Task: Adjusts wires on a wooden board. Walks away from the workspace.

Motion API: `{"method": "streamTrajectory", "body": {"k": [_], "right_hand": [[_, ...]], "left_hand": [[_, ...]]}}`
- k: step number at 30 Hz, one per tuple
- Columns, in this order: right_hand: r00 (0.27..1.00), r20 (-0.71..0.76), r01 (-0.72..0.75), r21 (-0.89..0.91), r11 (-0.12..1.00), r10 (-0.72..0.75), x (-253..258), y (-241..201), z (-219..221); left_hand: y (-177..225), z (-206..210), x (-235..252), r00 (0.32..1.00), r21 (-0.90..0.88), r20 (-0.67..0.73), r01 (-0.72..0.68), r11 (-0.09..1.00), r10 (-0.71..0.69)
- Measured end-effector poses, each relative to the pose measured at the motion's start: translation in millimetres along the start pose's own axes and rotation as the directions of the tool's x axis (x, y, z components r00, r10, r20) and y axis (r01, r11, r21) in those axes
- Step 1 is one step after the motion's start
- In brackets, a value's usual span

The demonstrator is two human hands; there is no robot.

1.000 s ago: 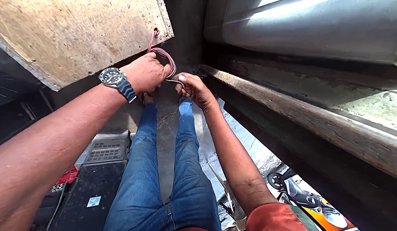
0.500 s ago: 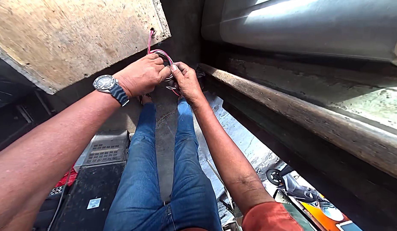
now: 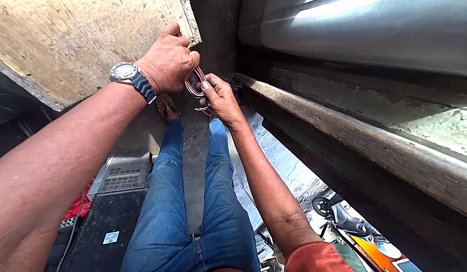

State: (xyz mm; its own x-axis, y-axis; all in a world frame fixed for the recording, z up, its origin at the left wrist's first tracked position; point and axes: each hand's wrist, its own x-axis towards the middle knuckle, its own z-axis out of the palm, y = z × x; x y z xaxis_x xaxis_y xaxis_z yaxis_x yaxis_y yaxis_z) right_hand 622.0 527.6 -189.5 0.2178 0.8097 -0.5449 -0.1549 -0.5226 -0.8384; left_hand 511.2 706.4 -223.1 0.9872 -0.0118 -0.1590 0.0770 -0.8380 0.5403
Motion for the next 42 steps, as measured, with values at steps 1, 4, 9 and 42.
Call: {"method": "streamTrajectory", "body": {"k": [1, 4, 9, 42], "right_hand": [[1.0, -0.022, 0.01, -0.012, 1.0, -0.01, -2, 0, 1], [0.983, -0.18, -0.027, 0.017, 0.999, 0.03, -14, 6, 9], [0.94, -0.2, -0.324, -0.26, 0.91, 0.278, -74, -1, 47], [0.799, -0.163, -0.503, 0.35, 0.791, 0.58, 36, 8, -2]], "left_hand": [[-1, 3, 0, 1.0, 0.002, -0.012, 0.004, 1.0, -0.004], [0, 8, 4, 1.0, 0.017, -0.004, 0.013, 1.0, -0.013], [8, -1, 15, 0.974, 0.131, 0.192, 0.095, 0.987, -0.119], [33, 25, 10, 0.978, -0.032, 0.006, 0.207, 0.978, -0.207]]}}
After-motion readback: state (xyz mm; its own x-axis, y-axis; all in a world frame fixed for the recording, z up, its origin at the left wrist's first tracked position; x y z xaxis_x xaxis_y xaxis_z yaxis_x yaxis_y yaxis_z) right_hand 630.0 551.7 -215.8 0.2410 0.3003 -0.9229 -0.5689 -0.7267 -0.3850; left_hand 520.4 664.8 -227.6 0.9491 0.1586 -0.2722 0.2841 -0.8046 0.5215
